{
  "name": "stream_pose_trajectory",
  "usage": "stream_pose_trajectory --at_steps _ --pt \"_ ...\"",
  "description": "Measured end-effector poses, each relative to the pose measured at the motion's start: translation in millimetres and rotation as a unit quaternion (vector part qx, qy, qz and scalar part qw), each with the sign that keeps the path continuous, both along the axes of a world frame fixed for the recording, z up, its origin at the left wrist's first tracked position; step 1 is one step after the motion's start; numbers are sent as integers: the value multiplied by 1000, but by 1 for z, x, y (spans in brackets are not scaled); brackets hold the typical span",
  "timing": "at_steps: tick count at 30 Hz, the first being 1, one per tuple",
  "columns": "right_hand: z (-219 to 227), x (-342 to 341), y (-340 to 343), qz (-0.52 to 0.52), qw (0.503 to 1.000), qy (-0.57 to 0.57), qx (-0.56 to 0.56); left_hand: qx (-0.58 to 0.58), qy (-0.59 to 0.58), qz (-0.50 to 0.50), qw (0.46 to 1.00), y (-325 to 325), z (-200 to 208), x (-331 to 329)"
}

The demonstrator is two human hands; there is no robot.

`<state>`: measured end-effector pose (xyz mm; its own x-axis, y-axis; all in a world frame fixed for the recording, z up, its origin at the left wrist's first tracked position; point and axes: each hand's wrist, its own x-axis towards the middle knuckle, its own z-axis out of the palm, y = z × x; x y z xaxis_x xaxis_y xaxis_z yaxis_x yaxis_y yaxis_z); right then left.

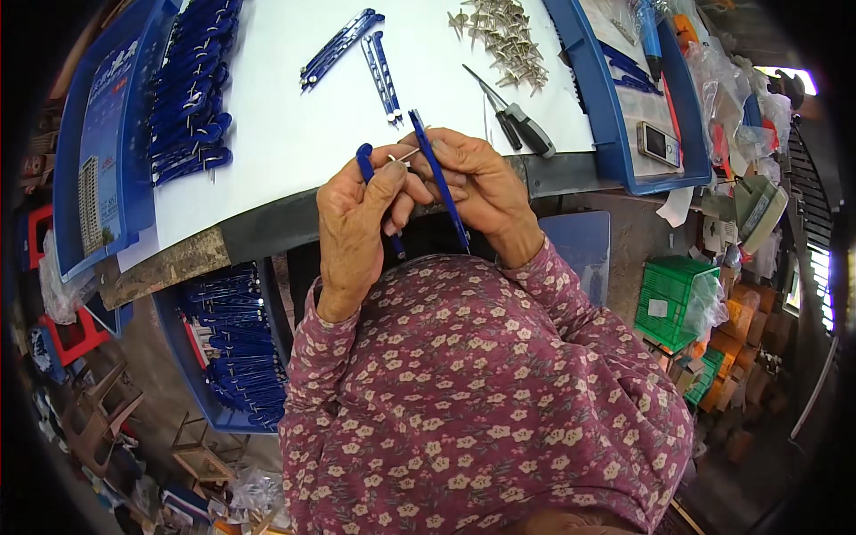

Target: Manually assembling blue plastic components by inserting pins and using pliers to secure parts.

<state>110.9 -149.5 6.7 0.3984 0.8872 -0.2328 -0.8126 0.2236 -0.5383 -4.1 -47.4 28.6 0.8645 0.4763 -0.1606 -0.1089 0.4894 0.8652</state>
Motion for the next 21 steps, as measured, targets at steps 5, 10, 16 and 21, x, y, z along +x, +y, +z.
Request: stream_pose_trajectory --at_steps 5,10,16,21 --pt "-7 0 -1 21 999 29 34 -11 -5 2 1000 -2 -1 0" --pt "-4 -2 0 20 1000 -10 14 -11 -11 9 1000 -2 -4 1" --pt "2 -6 0 -3 999 -44 -29 -12 -14 13 1000 -2 -6 0" --pt "4 -9 0 -18 996 -73 -53 -9 -14 19 1000 -2 -7 0"
